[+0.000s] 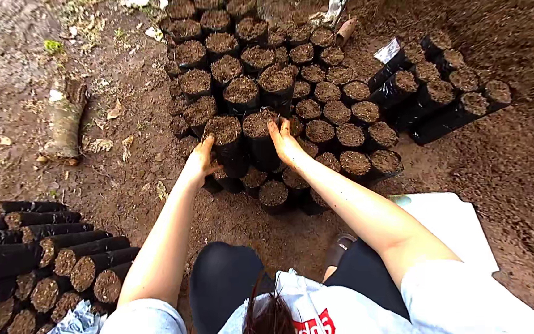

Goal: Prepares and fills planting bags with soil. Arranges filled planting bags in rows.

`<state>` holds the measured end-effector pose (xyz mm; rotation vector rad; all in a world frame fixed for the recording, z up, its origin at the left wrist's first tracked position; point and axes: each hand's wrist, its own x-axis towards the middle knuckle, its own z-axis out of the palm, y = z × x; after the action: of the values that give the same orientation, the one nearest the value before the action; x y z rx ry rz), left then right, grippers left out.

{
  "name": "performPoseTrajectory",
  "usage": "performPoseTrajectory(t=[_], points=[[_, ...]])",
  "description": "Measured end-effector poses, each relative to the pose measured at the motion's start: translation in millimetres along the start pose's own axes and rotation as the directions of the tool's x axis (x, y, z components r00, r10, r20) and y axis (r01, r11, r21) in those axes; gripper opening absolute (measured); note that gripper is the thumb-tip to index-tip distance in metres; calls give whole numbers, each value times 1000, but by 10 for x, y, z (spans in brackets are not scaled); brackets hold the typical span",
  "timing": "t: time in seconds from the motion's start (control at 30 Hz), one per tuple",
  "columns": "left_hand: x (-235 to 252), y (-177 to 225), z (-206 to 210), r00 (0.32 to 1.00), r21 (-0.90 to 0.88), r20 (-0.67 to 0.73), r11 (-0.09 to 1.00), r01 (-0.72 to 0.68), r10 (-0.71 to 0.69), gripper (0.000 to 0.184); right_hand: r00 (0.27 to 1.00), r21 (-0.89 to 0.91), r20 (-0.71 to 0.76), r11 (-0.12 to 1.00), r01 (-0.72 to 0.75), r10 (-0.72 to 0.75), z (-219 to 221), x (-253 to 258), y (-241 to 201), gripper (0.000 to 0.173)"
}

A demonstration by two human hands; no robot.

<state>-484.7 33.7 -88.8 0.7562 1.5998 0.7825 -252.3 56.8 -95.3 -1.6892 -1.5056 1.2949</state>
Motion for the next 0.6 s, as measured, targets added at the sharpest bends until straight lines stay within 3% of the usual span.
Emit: performPoseTrajectory(t=[0.1, 0.23, 0.43, 0.53, 0.6], points=[[41, -93, 9, 999, -18, -41, 1000, -18, 17, 83, 998, 8, 55, 1000, 16, -17, -85, 19, 8, 74], [99, -222, 68, 983, 18, -160, 996, -87, 89, 88, 998, -16, 65, 999, 29, -28, -166, 41, 34, 76], [66, -214, 69, 906, 82, -316, 960, -269, 281, 59, 990, 9, 52, 992, 128, -128, -266, 70, 38, 72], [-25, -122, 122, 800, 177, -246, 837, -518, 548, 53, 979, 20, -19, 979, 201, -201, -660, 116, 129, 65], [-82, -68, 112, 633, 337, -156, 643, -687, 758, 52, 981, -32, -57, 982, 184, -186, -1108, 189, 272, 58]])
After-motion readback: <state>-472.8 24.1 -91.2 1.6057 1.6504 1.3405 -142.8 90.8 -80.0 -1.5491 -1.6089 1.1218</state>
